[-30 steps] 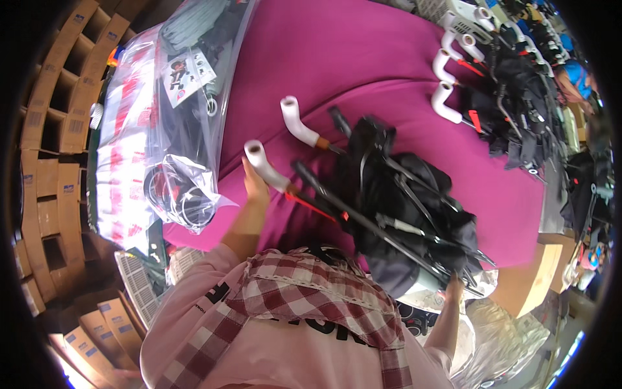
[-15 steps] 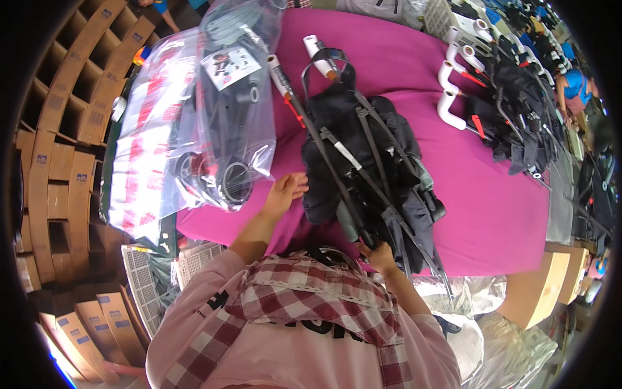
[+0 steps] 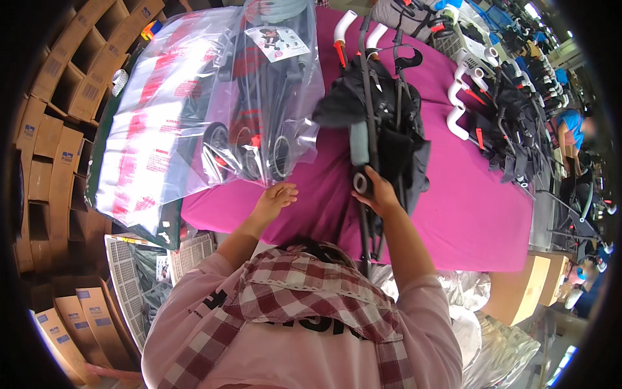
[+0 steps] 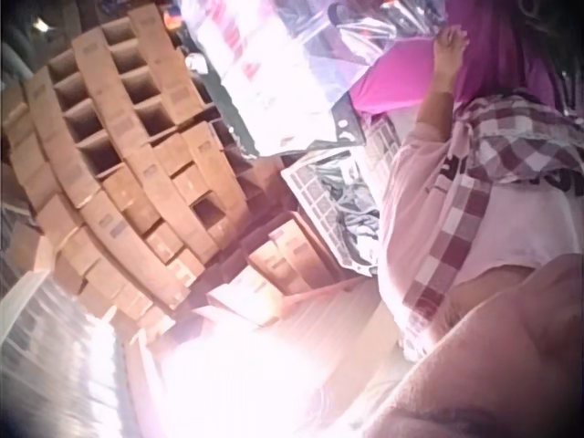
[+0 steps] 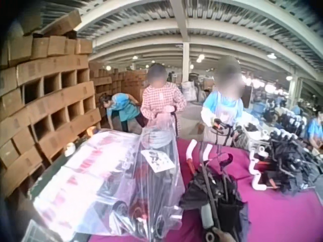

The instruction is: The person assembles baby strollers by attaching fabric seats to metal frames and adding wheels. They repeatedly pick up components, fit them together, and place the completed units into plastic bags on a pink-covered table.

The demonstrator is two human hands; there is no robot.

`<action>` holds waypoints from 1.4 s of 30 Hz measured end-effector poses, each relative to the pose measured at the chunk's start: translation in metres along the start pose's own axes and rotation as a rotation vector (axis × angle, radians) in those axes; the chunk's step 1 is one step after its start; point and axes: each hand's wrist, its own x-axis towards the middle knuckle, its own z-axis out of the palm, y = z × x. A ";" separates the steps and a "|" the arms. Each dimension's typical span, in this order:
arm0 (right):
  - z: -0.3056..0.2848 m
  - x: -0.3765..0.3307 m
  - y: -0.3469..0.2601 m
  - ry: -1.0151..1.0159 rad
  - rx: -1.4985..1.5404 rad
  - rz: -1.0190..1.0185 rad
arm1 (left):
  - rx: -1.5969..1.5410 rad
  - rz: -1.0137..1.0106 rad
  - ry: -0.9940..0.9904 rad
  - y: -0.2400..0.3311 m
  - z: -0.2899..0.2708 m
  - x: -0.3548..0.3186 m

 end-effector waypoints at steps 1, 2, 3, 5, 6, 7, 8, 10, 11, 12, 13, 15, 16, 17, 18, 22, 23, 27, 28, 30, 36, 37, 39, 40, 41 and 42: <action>0.010 0.012 0.001 -0.047 -0.137 0.024 | 0.019 0.018 -0.003 0.008 0.000 0.003; 0.027 0.010 0.009 -0.007 -0.341 -0.050 | 0.018 0.040 -0.001 0.013 -0.003 0.000; 0.039 0.008 0.017 0.031 -0.547 -0.126 | 0.015 0.063 0.003 0.020 -0.006 -0.003; 0.036 0.003 0.027 0.017 -0.759 -0.281 | 0.022 0.083 0.045 0.022 -0.018 -0.010; 0.029 -0.003 0.036 0.030 -0.785 -0.397 | 0.023 0.077 0.087 0.017 -0.025 -0.017; 0.026 -0.005 0.043 0.034 -0.808 -0.512 | 0.022 0.069 0.133 0.010 -0.032 -0.024; 0.029 -0.011 0.048 0.030 -0.815 -0.647 | -0.003 0.054 0.158 -0.004 -0.042 -0.033; 0.055 -0.035 0.047 -0.004 -0.849 -0.830 | -0.043 0.030 0.226 -0.035 -0.063 -0.051; 0.068 -0.032 0.053 -0.089 -0.852 -1.012 | -0.023 0.006 0.280 -0.045 -0.069 -0.063; 0.089 -0.030 0.053 -0.204 -0.864 -1.072 | 0.002 -0.022 0.342 -0.052 -0.076 -0.078; 0.111 -0.030 0.058 -0.315 -0.861 -1.123 | 0.035 -0.063 0.400 -0.058 -0.079 -0.099; 0.156 -0.022 0.081 -0.496 -0.811 -1.114 | 0.189 -0.102 0.518 -0.057 -0.083 -0.141; 0.174 -0.016 0.097 -0.580 -0.791 -1.062 | 0.193 -0.137 0.570 -0.053 -0.085 -0.162; 0.189 -0.014 0.116 -0.667 -0.783 -1.011 | 0.184 -0.169 0.624 -0.054 -0.086 -0.183; 0.202 -0.021 0.129 -0.760 -0.813 -0.939 | 0.154 -0.180 0.678 -0.062 -0.089 -0.199; 0.232 -0.045 0.184 -1.040 -0.905 -0.904 | 0.012 -0.191 0.899 -0.101 -0.105 -0.263; 0.243 -0.046 0.193 -1.072 -0.913 -0.884 | -0.030 -0.183 0.956 -0.109 -0.108 -0.275; 0.294 -0.049 0.212 -1.108 -1.004 -0.843 | -0.136 -0.147 1.051 -0.139 -0.128 -0.299; 0.315 -0.054 0.216 -1.108 -1.030 -0.959 | -0.150 -0.140 1.064 -0.154 -0.137 -0.304; 0.360 -0.068 0.226 -1.101 -1.143 -1.052 | -0.177 -0.143 1.072 -0.176 -0.163 -0.311; 0.503 -0.101 0.343 -1.081 -1.278 -1.394 | -0.374 -0.107 1.131 -0.242 -0.291 -0.352; 0.526 -0.106 0.363 -1.076 -1.325 -1.389 | -0.457 -0.031 1.187 -0.262 -0.317 -0.357; 0.566 -0.098 0.411 -1.084 -1.489 -1.440 | -0.455 -0.123 1.232 -0.286 -0.363 -0.383; 0.587 -0.094 0.432 -1.089 -1.576 -1.500 | -0.523 -0.180 1.267 -0.282 -0.381 -0.405; 0.608 -0.086 0.448 -1.094 -1.655 -1.569 | -0.587 -0.233 1.302 -0.281 -0.400 -0.425; 0.622 -0.074 0.459 -1.078 -1.732 -1.627 | -0.529 -0.143 1.440 -0.311 -0.407 -0.431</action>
